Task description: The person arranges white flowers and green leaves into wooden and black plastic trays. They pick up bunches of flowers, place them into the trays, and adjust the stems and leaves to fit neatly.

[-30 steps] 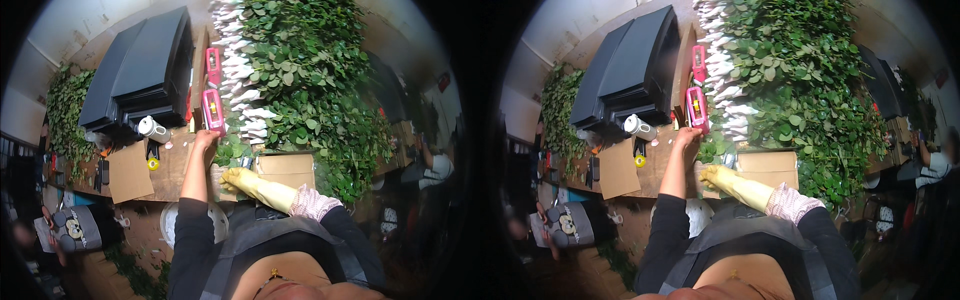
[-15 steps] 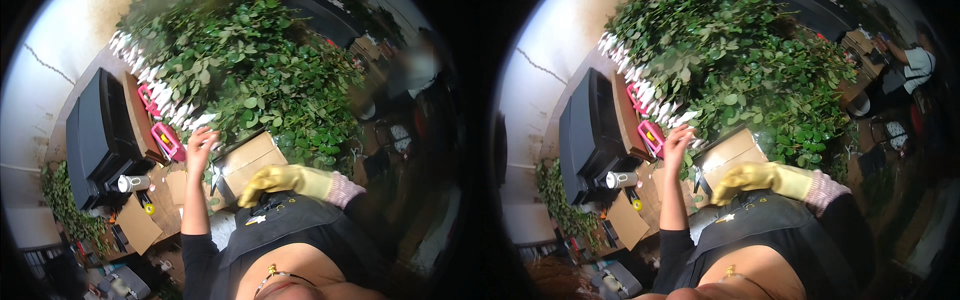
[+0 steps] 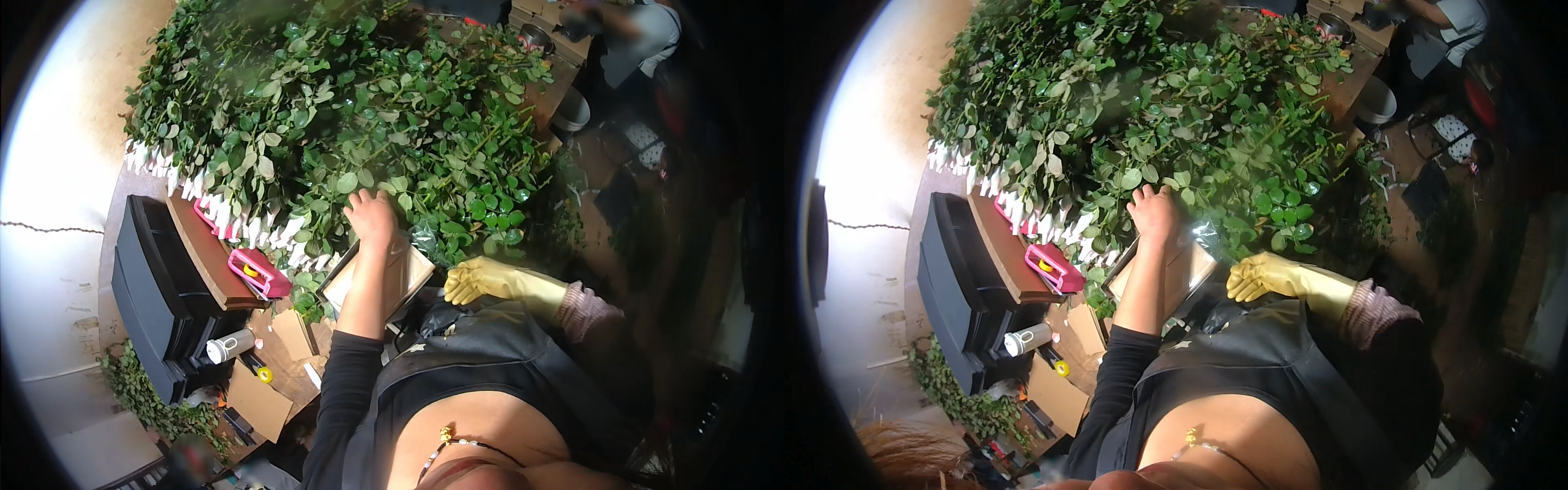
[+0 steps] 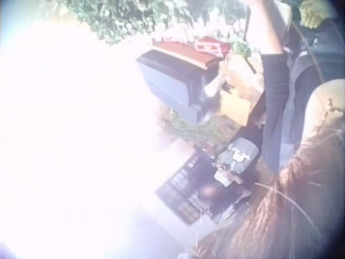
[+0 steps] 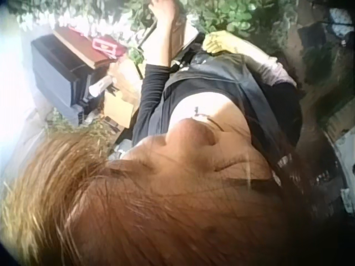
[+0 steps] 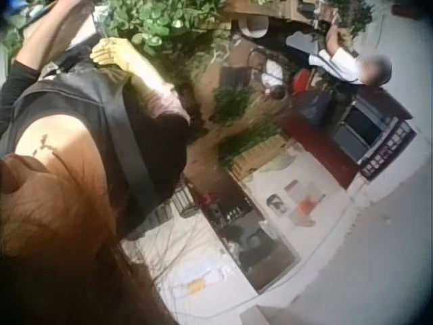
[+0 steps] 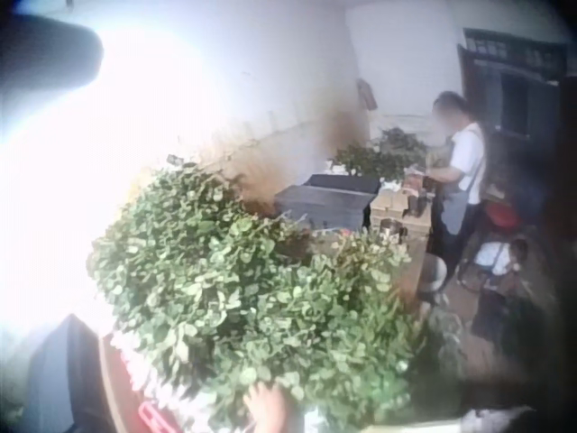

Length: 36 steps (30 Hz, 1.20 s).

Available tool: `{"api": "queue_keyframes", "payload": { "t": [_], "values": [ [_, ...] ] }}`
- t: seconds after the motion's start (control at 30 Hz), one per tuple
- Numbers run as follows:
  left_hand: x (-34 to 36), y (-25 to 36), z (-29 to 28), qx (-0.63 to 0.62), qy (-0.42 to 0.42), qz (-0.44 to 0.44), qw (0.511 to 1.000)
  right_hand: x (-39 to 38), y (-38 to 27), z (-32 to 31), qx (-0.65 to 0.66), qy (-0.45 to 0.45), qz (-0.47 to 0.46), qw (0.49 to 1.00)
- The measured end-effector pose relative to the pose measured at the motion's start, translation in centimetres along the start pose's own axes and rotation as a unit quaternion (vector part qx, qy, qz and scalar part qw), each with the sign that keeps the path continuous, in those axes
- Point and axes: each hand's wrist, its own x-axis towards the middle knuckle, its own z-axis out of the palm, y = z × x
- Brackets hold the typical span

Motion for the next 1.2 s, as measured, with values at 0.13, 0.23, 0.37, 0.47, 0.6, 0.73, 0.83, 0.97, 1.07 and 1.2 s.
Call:
{"api": "queue_keyframes", "payload": {
  "t": [0.13,0.23,0.37,0.47,0.6,0.73,0.83,0.97,1.07,1.2],
  "values": [
    [0.2,0.1,-0.1,-0.006,0.008,-0.007,1.000,0.0,1.2,-0.8,-0.129,0.046,0.002,0.991],
    [-0.2,-0.8,0.3,-0.019,0.019,-0.013,1.000,-1.4,1.2,-2.4,-0.610,0.068,-0.228,0.755],
    [-1.9,-1.2,-0.9,-0.188,0.214,0.109,0.952,1.4,2.5,-5.1,-0.742,0.200,-0.200,0.607],
    [-6.6,-3.4,-2.4,-0.318,0.335,0.138,0.876,3.2,-0.1,-4.1,-0.586,0.224,0.096,0.773],
    [-18.6,-11.0,0.1,-0.466,0.344,-0.094,0.810,-3.4,-6.1,6.8,-0.743,0.065,-0.037,0.665],
    [-28.5,-18.1,12.9,-0.633,0.216,-0.318,0.672,-1.9,-8.1,17.7,-0.600,-0.079,-0.295,0.739],
    [-32.0,-17.2,15.5,-0.749,0.126,-0.379,0.528,6.6,-5.6,21.6,-0.701,-0.159,-0.514,0.468],
    [-32.8,-16.0,15.3,-0.771,0.137,-0.381,0.491,14.3,-3.0,21.7,-0.831,-0.251,-0.407,0.283],
    [-32.4,-16.7,15.2,-0.763,0.128,-0.386,0.503,15.3,-3.0,21.9,-0.869,-0.260,-0.339,0.251],
    [-29.2,-15.4,10.1,-0.789,0.043,-0.300,0.534,14.5,-4.0,18.9,-0.716,-0.230,-0.474,0.458]
  ]
}}
